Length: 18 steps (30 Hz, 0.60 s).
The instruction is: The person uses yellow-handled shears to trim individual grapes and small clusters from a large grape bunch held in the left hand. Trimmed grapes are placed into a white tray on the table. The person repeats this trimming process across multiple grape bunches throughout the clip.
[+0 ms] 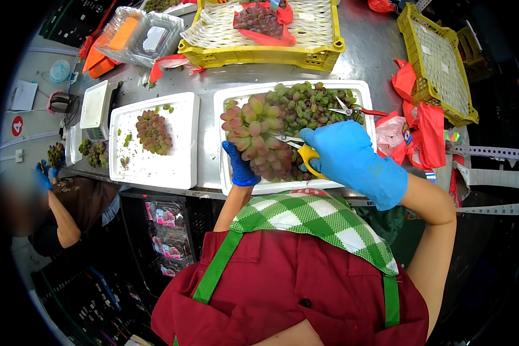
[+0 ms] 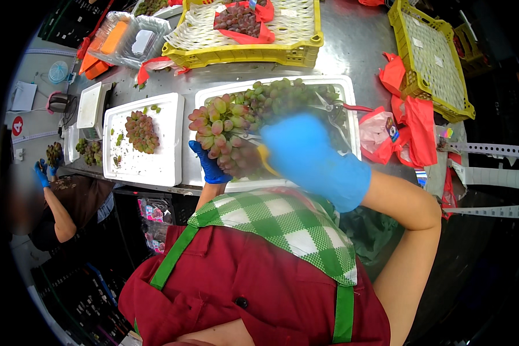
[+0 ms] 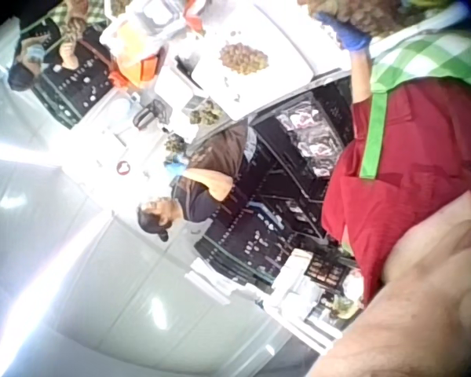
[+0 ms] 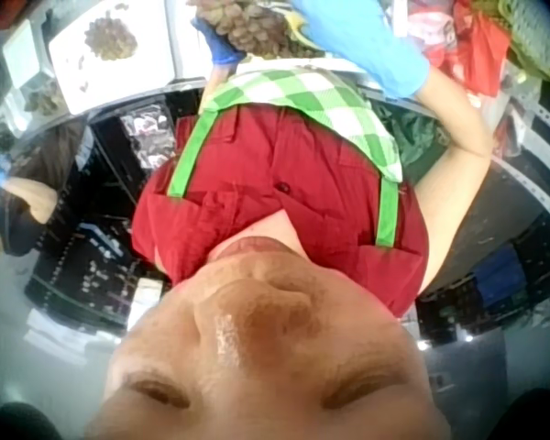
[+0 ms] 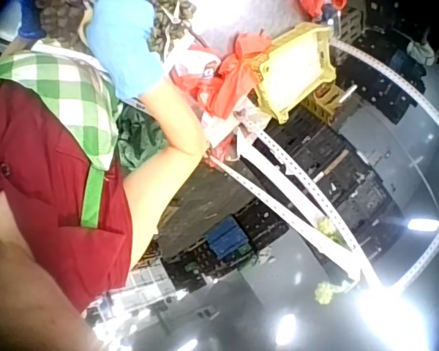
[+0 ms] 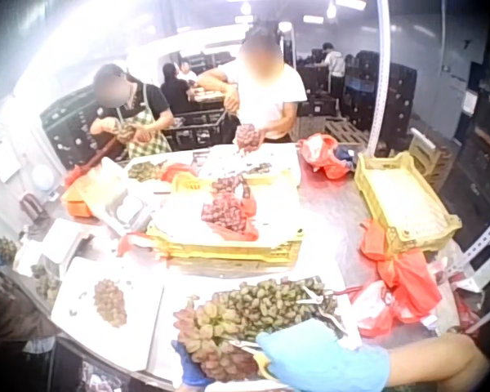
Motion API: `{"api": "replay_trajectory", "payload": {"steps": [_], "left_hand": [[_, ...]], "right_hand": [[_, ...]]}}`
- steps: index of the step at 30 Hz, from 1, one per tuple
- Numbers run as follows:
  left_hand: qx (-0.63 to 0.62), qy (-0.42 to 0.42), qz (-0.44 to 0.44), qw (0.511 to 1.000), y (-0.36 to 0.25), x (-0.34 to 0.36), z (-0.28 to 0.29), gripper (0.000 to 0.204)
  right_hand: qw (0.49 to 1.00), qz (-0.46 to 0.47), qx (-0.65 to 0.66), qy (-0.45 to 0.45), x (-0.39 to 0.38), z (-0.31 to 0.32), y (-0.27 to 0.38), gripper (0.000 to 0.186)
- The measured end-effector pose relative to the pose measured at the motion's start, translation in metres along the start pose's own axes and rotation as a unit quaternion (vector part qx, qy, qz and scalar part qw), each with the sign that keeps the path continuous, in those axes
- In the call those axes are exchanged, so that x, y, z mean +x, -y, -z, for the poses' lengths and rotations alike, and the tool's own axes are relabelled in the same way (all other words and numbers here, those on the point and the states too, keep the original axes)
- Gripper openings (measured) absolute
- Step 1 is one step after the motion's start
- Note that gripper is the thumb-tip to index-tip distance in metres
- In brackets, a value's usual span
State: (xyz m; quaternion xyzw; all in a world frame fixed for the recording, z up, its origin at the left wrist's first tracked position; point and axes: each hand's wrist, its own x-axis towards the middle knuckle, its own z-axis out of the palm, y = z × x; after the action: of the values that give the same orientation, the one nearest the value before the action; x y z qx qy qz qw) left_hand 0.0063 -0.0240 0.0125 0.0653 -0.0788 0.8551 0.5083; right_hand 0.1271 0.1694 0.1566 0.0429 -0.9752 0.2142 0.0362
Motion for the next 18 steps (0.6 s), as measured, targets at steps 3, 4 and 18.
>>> {"api": "replay_trajectory", "payload": {"steps": [3, 4, 18], "left_hand": [[0.030, -0.019, -0.012, 0.999, 0.002, 0.004, -0.006, 0.087], [0.038, -0.025, -0.015, 0.999, 0.002, 0.005, -0.007, 0.087], [0.107, -0.050, -0.012, 0.993, 0.010, 0.017, -0.026, 0.086]], "right_hand": [[0.998, -0.044, -0.009, 0.036, -0.003, 0.004, 0.002, 0.035], [0.999, -0.040, -0.007, 0.012, -0.007, 0.004, 0.001, 0.036], [0.999, -0.024, 0.024, -0.008, -0.015, 0.023, 0.009, 0.037]]}}
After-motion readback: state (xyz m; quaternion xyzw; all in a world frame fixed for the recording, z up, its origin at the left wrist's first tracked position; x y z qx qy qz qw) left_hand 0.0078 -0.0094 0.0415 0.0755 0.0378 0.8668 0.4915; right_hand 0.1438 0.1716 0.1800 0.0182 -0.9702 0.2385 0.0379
